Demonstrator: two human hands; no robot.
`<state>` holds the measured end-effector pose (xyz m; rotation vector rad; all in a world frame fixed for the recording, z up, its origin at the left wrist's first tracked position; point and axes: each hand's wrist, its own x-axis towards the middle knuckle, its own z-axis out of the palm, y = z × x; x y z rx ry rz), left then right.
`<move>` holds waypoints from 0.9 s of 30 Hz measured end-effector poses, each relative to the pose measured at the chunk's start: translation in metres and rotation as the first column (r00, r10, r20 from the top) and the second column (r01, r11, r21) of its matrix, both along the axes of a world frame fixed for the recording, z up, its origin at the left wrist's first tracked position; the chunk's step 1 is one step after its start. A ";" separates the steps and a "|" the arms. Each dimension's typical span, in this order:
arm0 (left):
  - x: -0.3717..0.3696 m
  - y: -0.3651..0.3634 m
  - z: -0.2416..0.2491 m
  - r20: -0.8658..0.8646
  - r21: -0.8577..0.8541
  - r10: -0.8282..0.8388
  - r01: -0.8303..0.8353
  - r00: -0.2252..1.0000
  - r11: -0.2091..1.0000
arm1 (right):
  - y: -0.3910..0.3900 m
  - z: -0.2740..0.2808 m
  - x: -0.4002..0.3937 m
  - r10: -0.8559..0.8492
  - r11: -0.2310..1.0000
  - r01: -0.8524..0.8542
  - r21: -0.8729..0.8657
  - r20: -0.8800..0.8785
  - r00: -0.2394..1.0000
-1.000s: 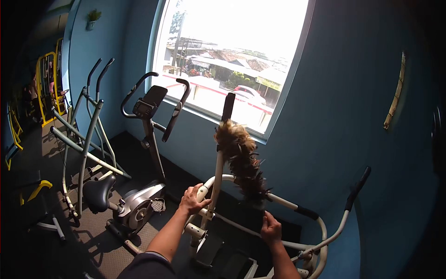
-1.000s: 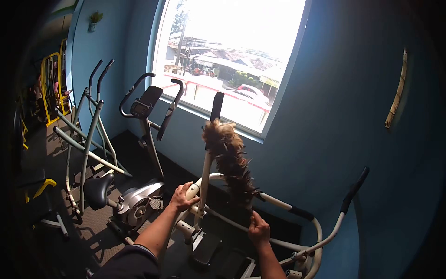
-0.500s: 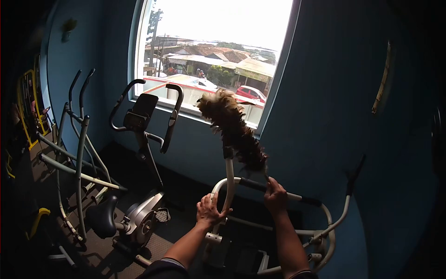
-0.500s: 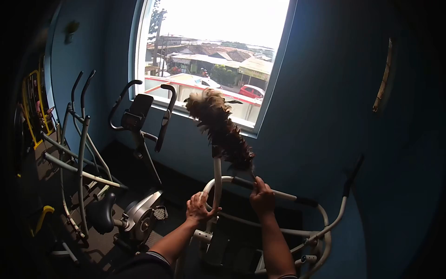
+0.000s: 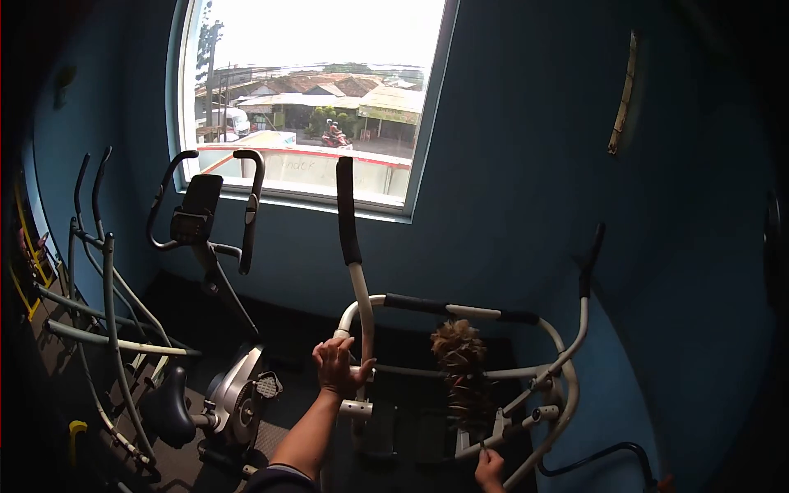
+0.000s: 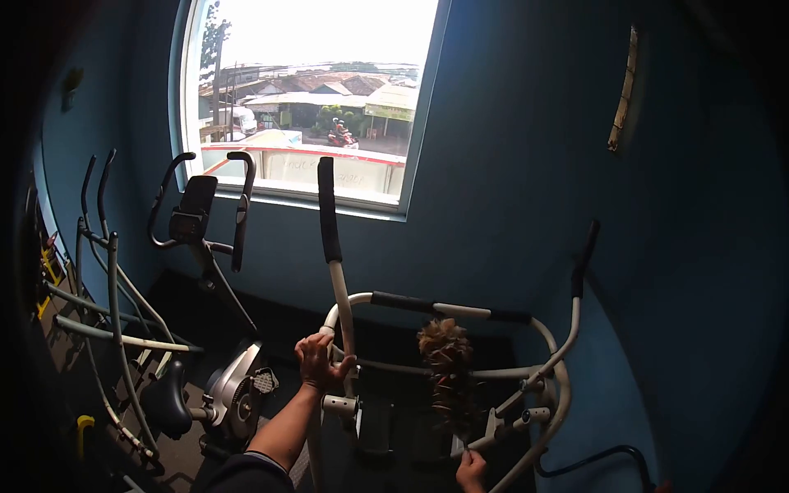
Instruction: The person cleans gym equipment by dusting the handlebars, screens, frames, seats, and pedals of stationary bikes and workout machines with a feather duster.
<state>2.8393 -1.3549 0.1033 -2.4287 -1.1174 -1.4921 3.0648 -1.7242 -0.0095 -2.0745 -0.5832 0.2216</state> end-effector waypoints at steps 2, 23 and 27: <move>0.001 -0.005 0.000 -0.039 0.040 -0.031 0.033 0.999 0.999 | -0.018 0.082 0.010 0.011 0.996 0.003 -0.088 0.159 0.987; 0.348 -0.186 -0.014 0.102 -0.381 -0.621 0.607 0.777 0.697 | -0.069 0.224 0.305 -0.083 0.974 0.202 -0.102 0.671 0.737; 0.391 -0.198 0.005 0.019 -0.506 -0.745 0.649 0.667 0.568 | -0.036 0.276 0.362 0.117 0.952 0.103 -0.289 0.653 0.748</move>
